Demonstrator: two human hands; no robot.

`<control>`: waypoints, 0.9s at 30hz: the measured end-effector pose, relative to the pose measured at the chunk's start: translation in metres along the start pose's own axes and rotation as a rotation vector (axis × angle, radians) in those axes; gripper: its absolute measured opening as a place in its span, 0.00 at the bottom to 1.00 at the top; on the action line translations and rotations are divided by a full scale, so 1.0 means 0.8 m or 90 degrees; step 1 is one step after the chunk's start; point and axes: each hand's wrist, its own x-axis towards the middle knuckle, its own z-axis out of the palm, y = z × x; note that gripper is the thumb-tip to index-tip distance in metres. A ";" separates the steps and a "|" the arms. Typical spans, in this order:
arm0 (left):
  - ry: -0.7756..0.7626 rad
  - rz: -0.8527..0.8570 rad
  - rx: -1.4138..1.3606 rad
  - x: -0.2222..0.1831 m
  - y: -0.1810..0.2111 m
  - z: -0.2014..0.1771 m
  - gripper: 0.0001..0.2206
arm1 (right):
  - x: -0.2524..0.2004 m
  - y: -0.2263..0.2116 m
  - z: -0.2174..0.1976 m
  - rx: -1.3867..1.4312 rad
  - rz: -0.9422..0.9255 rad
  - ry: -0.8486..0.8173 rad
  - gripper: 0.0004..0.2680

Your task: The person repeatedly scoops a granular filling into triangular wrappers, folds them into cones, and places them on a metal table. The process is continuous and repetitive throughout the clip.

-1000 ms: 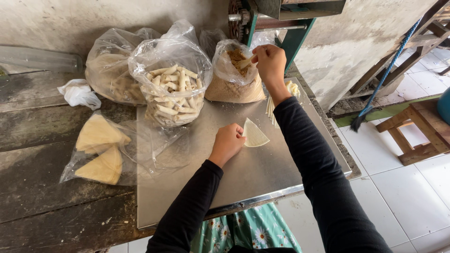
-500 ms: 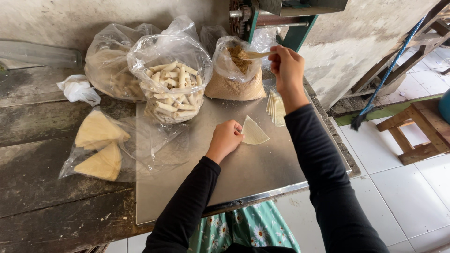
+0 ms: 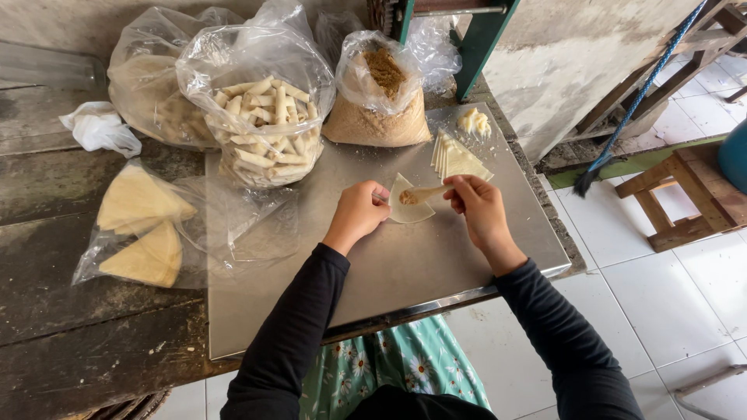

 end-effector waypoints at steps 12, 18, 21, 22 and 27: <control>-0.025 -0.043 -0.041 0.000 0.006 -0.006 0.14 | -0.069 -0.039 0.015 -0.462 -0.364 -0.170 0.07; -0.029 -0.035 -0.047 -0.001 0.008 -0.006 0.14 | -0.082 -0.043 -0.004 -0.511 -0.434 -0.185 0.09; -0.036 -0.040 -0.043 -0.002 0.011 -0.006 0.14 | -0.085 -0.042 -0.013 -0.516 -0.457 -0.173 0.09; -0.038 -0.043 -0.037 -0.002 0.012 -0.007 0.14 | -0.086 -0.042 -0.015 -0.515 -0.451 -0.161 0.08; -0.038 -0.045 -0.070 -0.001 0.012 -0.006 0.13 | -0.073 -0.048 -0.016 -0.512 -0.423 -0.072 0.04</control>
